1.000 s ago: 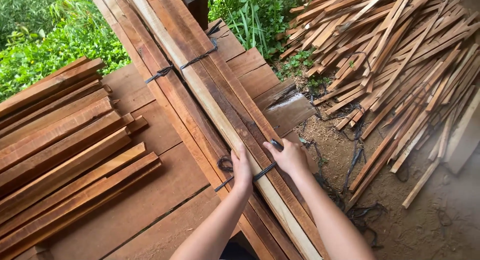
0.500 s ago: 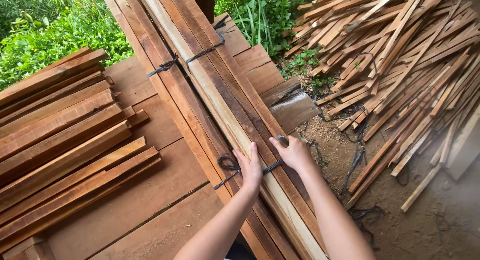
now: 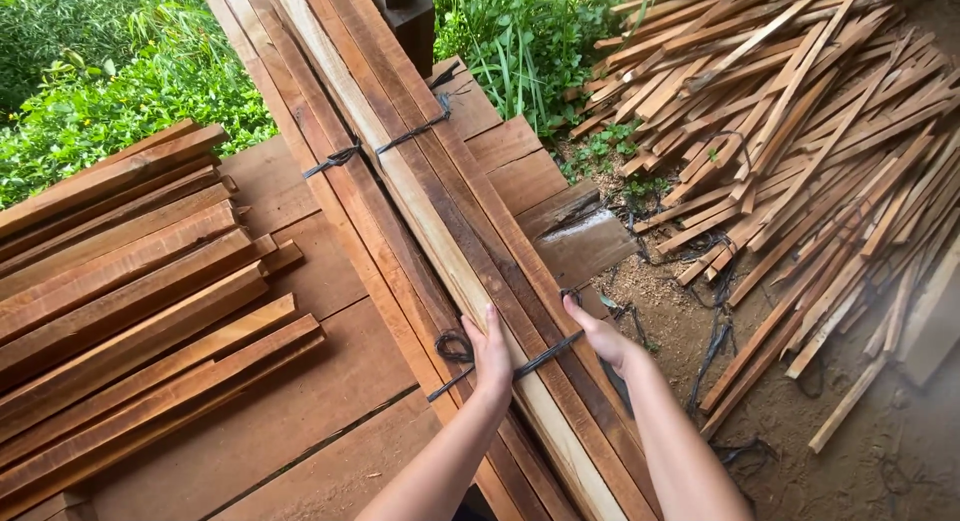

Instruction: The person ties a bundle of wooden planks together using a black strap. They wrap the strap around the planks, pull it tight, and tie a knot to secure the bundle. The person then lifts the tied bundle and places it on top of a larger stack of similar planks.

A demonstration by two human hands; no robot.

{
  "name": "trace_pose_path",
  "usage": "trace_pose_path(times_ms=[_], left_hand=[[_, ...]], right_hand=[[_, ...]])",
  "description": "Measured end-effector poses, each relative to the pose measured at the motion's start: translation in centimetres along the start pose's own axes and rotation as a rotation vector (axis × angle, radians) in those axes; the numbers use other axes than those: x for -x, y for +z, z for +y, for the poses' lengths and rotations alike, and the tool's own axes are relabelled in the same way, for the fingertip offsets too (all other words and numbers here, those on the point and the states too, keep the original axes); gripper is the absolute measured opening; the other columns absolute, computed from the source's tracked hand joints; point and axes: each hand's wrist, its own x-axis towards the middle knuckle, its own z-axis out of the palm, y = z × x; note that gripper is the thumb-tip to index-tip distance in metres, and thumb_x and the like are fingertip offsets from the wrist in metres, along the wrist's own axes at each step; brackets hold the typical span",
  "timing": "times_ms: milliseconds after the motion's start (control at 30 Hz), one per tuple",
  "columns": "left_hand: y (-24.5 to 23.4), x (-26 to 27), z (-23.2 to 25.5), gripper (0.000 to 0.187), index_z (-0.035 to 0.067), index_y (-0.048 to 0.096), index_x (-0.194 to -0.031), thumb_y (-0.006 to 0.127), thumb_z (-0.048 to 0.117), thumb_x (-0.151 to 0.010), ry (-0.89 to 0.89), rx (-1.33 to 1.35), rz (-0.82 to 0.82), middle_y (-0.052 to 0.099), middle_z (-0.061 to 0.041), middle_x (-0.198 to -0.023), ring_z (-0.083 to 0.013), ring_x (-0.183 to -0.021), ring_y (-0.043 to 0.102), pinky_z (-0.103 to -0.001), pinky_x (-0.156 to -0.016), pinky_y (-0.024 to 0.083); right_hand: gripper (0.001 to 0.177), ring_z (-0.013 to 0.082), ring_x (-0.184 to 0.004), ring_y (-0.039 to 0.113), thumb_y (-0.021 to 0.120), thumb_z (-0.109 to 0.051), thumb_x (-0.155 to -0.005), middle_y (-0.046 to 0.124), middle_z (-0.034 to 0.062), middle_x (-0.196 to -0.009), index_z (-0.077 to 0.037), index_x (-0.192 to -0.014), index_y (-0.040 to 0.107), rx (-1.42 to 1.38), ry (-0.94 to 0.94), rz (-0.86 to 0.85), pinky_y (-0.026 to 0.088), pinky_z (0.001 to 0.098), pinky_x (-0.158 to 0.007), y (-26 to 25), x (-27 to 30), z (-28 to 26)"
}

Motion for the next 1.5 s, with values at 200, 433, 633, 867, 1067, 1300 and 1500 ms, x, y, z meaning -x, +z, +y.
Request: trace_pose_path(times_ms=[200, 433, 633, 867, 1067, 1300, 1500], left_hand=[[-0.1, -1.9, -1.7, 0.105, 0.002, -0.004, -0.164, 0.039, 0.074, -0.100, 0.034, -0.081, -0.049, -0.003, -0.030, -0.169, -0.0467, -0.156, 0.005, -0.058, -0.125, 0.010], [-2.5, -1.3, 3.6, 0.099, 0.001, 0.004, -0.163, 0.053, 0.062, -0.101, 0.117, -0.169, -0.055, 0.011, -0.031, -0.167, -0.0434, -0.155, 0.016, -0.055, -0.126, 0.016], [-5.5, -6.1, 8.2, 0.082, -0.007, 0.018, -0.160, 0.050, 0.047, -0.107, 0.318, -0.052, 0.006, 0.024, -0.035, -0.162, -0.0461, -0.152, 0.025, -0.057, -0.124, 0.021], [-5.3, -15.5, 14.2, 0.088, -0.010, 0.025, -0.157, 0.049, 0.056, -0.104, 0.361, -0.165, 0.091, 0.031, -0.038, -0.158, -0.0465, -0.150, 0.029, -0.054, -0.125, 0.023], [-4.3, -19.9, 15.7, 0.087, -0.008, 0.024, -0.157, 0.044, 0.058, -0.103, 0.262, -0.209, 0.088, 0.034, -0.036, -0.158, -0.0439, -0.149, 0.033, -0.053, -0.124, 0.027], [-4.1, -19.2, 16.3, 0.078, -0.003, 0.026, -0.158, 0.038, 0.053, -0.105, 0.259, -0.302, 0.124, 0.039, -0.035, -0.155, -0.0488, -0.142, 0.042, -0.055, -0.119, 0.035], [-5.3, -21.5, 14.6, 0.081, 0.002, 0.034, -0.154, 0.043, 0.062, -0.101, 0.306, -0.429, 0.082, 0.050, -0.035, -0.146, -0.0500, -0.134, 0.051, -0.058, -0.114, 0.041]], right_hand=[[0.083, 0.0363, -0.146, 0.040, 0.051, -0.066, -0.100, 0.052, 0.0256, -0.150, 0.006, -0.140, 0.060, 0.162, -0.085, 0.010, 0.025, 0.0482, -0.126, 0.0, 0.8, -1.0], [0.054, 0.0336, -0.132, 0.056, 0.060, -0.047, -0.101, 0.067, 0.0210, -0.136, -0.006, -0.133, 0.071, 0.259, -0.221, 0.014, 0.039, 0.0461, -0.116, -1.3, -3.9, -2.4], [0.069, 0.0372, -0.139, 0.051, 0.064, -0.052, -0.098, 0.058, 0.0234, -0.145, -0.002, -0.145, 0.057, 0.324, -0.420, 0.114, 0.038, 0.0468, -0.119, 3.0, -8.0, -10.5], [0.069, 0.0279, -0.130, 0.060, 0.060, -0.076, -0.090, 0.071, 0.0084, -0.129, -0.022, -0.133, 0.070, 0.518, -0.338, 0.164, 0.047, 0.0437, -0.109, 8.8, -18.2, -16.7], [0.078, 0.0329, -0.124, 0.063, 0.053, -0.082, -0.087, 0.074, 0.0148, -0.118, -0.013, -0.114, 0.078, 0.587, -0.300, 0.184, 0.049, 0.0481, -0.103, 10.6, -23.3, -20.1], [0.074, 0.0422, -0.117, 0.065, 0.052, -0.069, -0.093, 0.074, 0.0247, -0.110, 0.000, -0.103, 0.079, 0.570, -0.321, 0.190, 0.049, 0.0546, -0.094, 11.2, -22.1, -20.7], [0.056, 0.0358, -0.091, 0.074, 0.060, -0.067, -0.092, 0.075, 0.0156, -0.084, -0.012, -0.091, 0.076, 0.668, -0.511, 0.481, 0.057, 0.0493, -0.075, 13.1, -16.9, -21.7]])
